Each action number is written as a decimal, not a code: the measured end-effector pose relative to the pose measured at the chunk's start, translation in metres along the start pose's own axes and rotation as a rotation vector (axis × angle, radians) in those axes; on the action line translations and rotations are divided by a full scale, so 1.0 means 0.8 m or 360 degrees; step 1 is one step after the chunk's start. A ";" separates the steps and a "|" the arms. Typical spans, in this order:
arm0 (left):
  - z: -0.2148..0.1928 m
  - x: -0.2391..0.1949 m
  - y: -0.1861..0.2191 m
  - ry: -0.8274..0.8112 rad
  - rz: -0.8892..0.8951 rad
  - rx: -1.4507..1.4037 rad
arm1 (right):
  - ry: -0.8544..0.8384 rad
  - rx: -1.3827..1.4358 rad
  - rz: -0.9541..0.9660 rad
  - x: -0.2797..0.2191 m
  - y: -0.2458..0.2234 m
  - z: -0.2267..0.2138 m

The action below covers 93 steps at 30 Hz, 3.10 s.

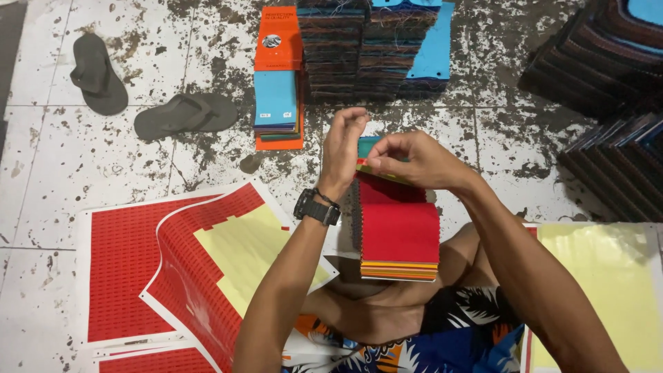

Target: The person sits on the floor and assembles small craft items by peeling adhesive backing from red sheets and attaching them to colorful fabric swatches. They handle multiple sheets and swatches, repeating the peel-and-stick process throughout the clip.

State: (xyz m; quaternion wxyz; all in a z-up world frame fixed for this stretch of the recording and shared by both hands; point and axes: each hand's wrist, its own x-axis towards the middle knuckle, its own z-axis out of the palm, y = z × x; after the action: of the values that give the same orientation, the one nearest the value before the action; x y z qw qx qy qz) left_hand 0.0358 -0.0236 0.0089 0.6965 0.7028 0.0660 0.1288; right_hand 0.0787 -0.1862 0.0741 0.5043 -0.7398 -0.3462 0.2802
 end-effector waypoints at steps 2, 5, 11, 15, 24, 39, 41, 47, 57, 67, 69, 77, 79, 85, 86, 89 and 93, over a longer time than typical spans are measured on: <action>0.002 -0.003 0.000 0.0106 0.0053 0.0092 | 0.0012 -0.0045 -0.0005 -0.001 0.006 0.000; -0.003 -0.002 -0.015 0.0410 0.0246 0.0281 | 0.0052 -0.0180 0.0034 -0.002 0.009 -0.006; -0.030 -0.002 -0.040 0.0534 0.0702 0.0796 | 0.0090 -0.0650 0.0151 0.006 0.008 -0.016; -0.045 -0.011 -0.050 0.0220 0.0904 0.1097 | 0.0047 -0.0748 0.0208 0.017 0.004 -0.009; -0.041 -0.008 -0.085 0.0273 0.1278 0.1671 | -0.0027 -0.1117 0.0381 0.034 0.019 -0.007; -0.029 -0.029 -0.051 0.0241 0.1226 0.1904 | 0.0396 -0.1692 -0.0197 0.032 0.055 -0.003; -0.030 -0.034 -0.039 0.0163 0.1076 0.1779 | 0.0472 -0.1681 -0.0320 0.031 0.069 -0.002; -0.041 -0.022 -0.058 0.0176 0.0753 0.0982 | 0.0653 -0.2001 -0.0631 0.021 0.090 -0.001; -0.007 0.019 -0.016 -0.0142 0.0106 -0.0373 | 0.0113 -0.0435 -0.0223 -0.006 -0.021 0.002; 0.013 0.026 -0.025 -0.0056 0.0205 -0.0244 | 0.0061 -0.0149 -0.0091 -0.004 0.000 -0.003; 0.010 0.021 -0.018 0.0483 0.0040 0.0035 | 0.0076 -0.0149 -0.0020 -0.003 0.009 -0.006; -0.019 0.007 -0.057 0.0537 0.0317 0.0480 | 0.0174 -0.0598 0.0176 0.011 0.029 -0.014; -0.026 0.004 -0.064 0.0504 0.0508 0.0655 | 0.0188 -0.0717 0.0203 0.015 0.026 -0.012; -0.039 -0.014 -0.069 0.0370 0.0868 0.0981 | 0.0201 -0.0830 0.0292 0.017 0.023 -0.002; -0.040 -0.017 -0.068 0.0321 0.0850 0.1050 | 0.0222 -0.0831 0.0281 0.018 0.023 0.000; -0.040 -0.025 -0.055 0.0262 0.0899 0.1229 | 0.0240 -0.0870 0.0270 0.018 0.022 0.005; -0.035 -0.016 -0.074 0.0294 0.1249 0.1597 | 0.0271 -0.0947 0.0342 0.026 0.039 0.009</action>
State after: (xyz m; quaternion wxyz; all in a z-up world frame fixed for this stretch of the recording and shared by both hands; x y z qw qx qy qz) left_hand 0.0212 0.0008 -0.0517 0.1755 0.9011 -0.0841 0.3874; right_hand 0.0931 -0.1733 0.0412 0.2607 -0.9078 -0.2893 0.1555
